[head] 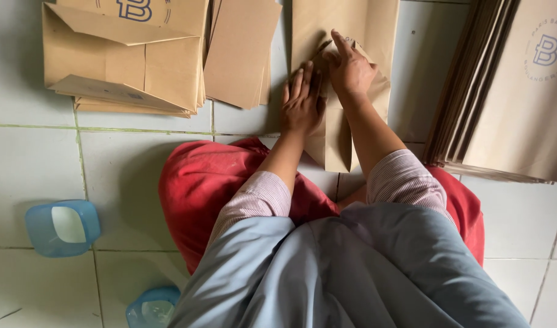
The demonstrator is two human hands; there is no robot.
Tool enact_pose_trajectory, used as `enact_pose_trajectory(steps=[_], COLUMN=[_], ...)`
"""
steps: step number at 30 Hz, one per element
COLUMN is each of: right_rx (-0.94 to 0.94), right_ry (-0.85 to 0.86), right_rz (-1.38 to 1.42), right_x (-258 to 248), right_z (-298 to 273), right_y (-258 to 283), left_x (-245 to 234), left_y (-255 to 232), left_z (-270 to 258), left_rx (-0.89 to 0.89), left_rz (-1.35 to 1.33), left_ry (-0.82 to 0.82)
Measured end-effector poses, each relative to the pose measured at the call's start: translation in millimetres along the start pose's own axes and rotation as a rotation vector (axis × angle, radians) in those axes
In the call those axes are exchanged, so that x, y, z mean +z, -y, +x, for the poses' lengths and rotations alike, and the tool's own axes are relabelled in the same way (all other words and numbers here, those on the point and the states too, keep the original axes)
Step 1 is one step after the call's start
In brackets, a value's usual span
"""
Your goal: Folding flat paper bags to create a bottom gusset and stacking them.
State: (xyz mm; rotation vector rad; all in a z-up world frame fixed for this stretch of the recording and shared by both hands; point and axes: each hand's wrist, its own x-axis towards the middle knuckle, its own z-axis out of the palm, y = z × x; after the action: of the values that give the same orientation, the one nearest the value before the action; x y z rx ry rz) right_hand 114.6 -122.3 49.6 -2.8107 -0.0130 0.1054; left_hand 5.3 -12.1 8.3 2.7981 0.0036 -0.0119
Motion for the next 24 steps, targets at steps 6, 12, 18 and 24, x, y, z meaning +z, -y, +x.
enact_pose_trajectory(steps=[6, 12, 18, 24], right_rx=[0.143, -0.103, 0.151, 0.334], right_ry=[0.235, 0.16, 0.222, 0.425], right_rz=[-0.039, 0.364, 0.518, 0.626], right_x=[-21, -16, -32, -17], right_z=[11, -29, -160, -205], right_y=[13, -24, -20, -27], left_x=[-2, -24, 16, 23], left_y=[3, -1, 4, 4], left_z=[11, 15, 17, 19], left_rx=[-0.041, -0.103, -0.085, -0.1], left_rz=[0.071, -0.122, 0.113, 0.052], left_ry=[0.012, 0.225, 0.044, 0.001])
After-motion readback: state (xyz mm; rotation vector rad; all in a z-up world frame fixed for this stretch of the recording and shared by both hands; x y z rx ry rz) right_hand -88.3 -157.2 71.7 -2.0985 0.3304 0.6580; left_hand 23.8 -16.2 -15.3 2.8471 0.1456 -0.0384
